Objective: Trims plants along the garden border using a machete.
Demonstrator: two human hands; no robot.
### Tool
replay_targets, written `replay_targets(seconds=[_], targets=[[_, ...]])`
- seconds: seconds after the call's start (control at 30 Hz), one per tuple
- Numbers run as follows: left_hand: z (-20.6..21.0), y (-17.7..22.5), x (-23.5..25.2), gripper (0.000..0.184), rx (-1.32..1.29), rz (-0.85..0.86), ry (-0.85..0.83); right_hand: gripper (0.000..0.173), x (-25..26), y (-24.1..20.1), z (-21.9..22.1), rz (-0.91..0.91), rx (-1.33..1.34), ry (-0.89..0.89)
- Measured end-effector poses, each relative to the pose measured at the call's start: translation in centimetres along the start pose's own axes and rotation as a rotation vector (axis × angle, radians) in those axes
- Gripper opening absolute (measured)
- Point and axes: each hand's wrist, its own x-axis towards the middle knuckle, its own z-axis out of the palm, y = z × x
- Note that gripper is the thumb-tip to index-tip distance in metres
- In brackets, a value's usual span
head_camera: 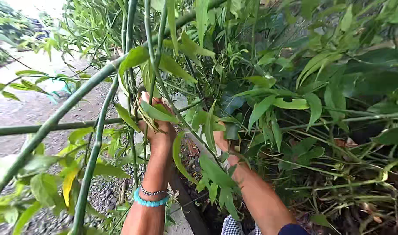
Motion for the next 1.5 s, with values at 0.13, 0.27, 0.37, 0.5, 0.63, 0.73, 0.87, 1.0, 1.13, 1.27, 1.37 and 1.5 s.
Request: replay_targets(seconds=[0.13, 0.27, 0.37, 0.5, 0.63, 0.73, 0.87, 1.0, 1.13, 1.27, 1.37, 1.5], targets=[[-1.0, 0.7, -0.1, 0.019, -0.125, 0.051, -0.126, 0.051, -4.4, 2.9, -1.7, 0.031, -0.168, 0.110], [0.0, 0.8, -0.4, 0.013, -0.217, 0.014, -0.109, 0.046, -8.7, 5.0, -2.4, 0.113, -0.186, 0.116], [1.4, 0.2, -1.1, 0.019, -0.175, 0.042, -0.031, 0.044, -5.7, 3.8, -0.8, 0.107, -0.157, 0.086], [2.6, -0.6, -2.3, 0.029, -0.105, 0.060, -0.017, 0.048, -1.1, 0.2, 0.1, 0.106, -0.209, -0.016], [2.3, -1.6, -2.6, 0.024, -0.113, 0.084, -0.047, 0.050, 0.8, -1.7, -0.1, 0.000, -0.069, -0.030], [1.9, -1.6, -1.9, 0.025, -0.110, 0.090, -0.039, 0.047, 1.6, 0.6, 0.1, -0.027, -0.013, -0.105], [1.4, -1.1, -1.2, 0.026, -0.106, 0.110, -0.076, 0.043, -0.6, -1.0, -1.1, -0.009, 0.007, -0.151], [0.3, 0.0, -1.0, 0.016, -0.145, 0.027, 0.017, 0.050, -3.7, 2.1, -0.3, 0.076, -0.066, 0.034], [-0.3, -0.8, -0.8, 0.011, -0.318, -0.026, 0.078, 0.041, -9.3, 4.1, -3.0, 0.121, -0.211, 0.095], [0.4, 0.0, -3.0, 0.025, -0.064, -0.063, 0.092, 0.045, -10.0, 4.4, -1.8, 0.241, -0.183, 0.046], [1.1, 0.3, -4.2, 0.038, 0.198, -0.167, 0.094, 0.047, -7.0, 4.0, 0.0, 0.224, -0.196, 0.006], [1.8, -1.9, -4.0, 0.028, 0.314, -0.111, 0.046, 0.040, -3.8, 3.8, 2.5, 0.076, -0.111, 0.082]])
